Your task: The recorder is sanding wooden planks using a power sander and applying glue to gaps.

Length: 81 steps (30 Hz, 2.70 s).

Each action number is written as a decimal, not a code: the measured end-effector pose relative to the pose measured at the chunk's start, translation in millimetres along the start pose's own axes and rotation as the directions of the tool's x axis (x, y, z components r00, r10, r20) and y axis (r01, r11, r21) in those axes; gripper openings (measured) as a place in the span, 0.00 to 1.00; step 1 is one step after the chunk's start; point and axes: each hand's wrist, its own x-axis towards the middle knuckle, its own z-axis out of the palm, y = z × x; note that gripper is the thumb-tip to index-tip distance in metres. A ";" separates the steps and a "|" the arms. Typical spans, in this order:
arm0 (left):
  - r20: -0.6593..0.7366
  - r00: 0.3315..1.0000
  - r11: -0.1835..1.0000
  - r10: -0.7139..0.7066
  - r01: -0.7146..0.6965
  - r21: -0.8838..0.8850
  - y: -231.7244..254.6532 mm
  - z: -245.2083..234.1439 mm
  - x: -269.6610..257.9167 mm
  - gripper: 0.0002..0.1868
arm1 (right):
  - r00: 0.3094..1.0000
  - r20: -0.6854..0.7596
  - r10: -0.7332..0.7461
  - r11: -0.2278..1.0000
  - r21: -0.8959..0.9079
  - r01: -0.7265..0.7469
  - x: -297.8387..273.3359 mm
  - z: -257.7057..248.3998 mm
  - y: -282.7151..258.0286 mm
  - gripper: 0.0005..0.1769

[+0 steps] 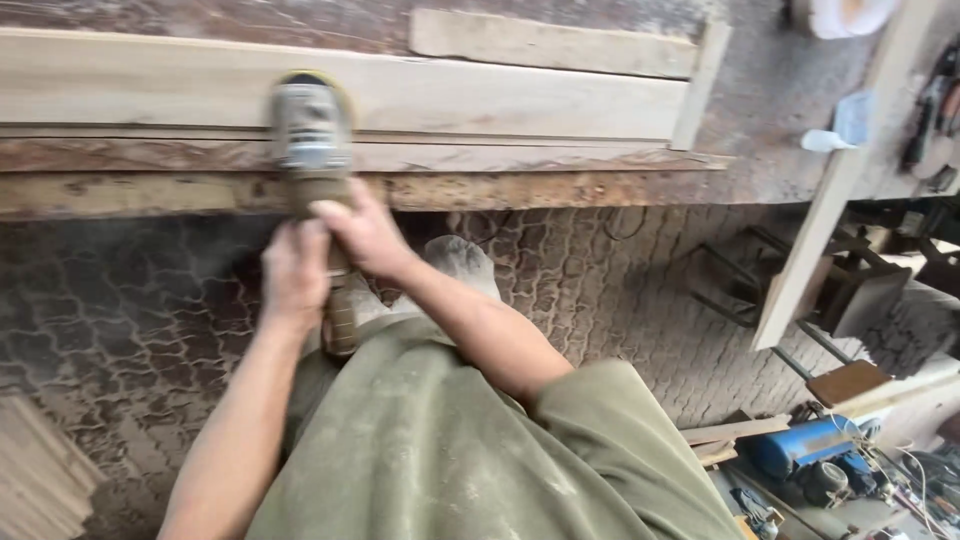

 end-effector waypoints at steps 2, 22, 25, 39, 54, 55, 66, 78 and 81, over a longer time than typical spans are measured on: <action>0.147 0.988 0.987 -0.041 0.018 0.158 3.9 71.1 -6.4 0.26 | 0.995 -0.096 0.037 0.997 0.075 -0.030 -18.0 -105.3 50.1 0.26; 0.081 0.986 0.990 0.142 -0.142 -0.011 -22.2 -6.9 32.6 0.38 | 0.889 0.227 -0.397 0.593 -0.676 0.437 34.8 -50.5 106.5 0.15; -0.099 0.995 0.998 0.004 -0.010 -0.055 -28.3 -128.9 49.3 0.29 | 0.983 0.111 -0.150 0.943 -0.283 0.175 64.6 111.9 76.2 0.16; -0.043 0.998 0.967 0.037 -0.047 -0.250 -44.8 -151.6 40.7 0.26 | 0.986 0.162 0.032 0.993 -0.113 -0.013 54.8 164.6 -2.7 0.27; 0.673 0.705 0.936 -0.224 -0.037 0.350 87.2 317.0 -108.8 0.47 | 0.762 -0.647 -0.026 0.944 0.234 0.231 -145.5 -359.5 -0.1 0.14; 0.734 0.627 0.918 -0.262 -0.072 0.390 104.0 315.3 -126.6 0.51 | 0.697 -0.717 -0.007 0.898 0.302 0.321 -160.5 -356.2 -24.1 0.14; 0.400 0.683 0.493 0.611 -0.723 0.483 108.2 215.0 72.1 0.27 | 0.625 -0.778 -0.070 0.829 0.303 0.470 -240.7 -360.8 -124.6 0.16; 0.597 0.754 0.165 -0.275 -0.574 0.802 213.8 87.2 133.8 0.46 | 0.854 -0.448 -0.265 0.881 0.247 0.404 -229.9 -329.9 -94.1 0.34; 0.660 0.722 -0.220 -0.207 -0.692 0.688 210.0 61.3 98.4 0.49 | 0.837 -0.463 -0.292 0.853 0.269 0.447 -209.5 -268.4 -100.1 0.33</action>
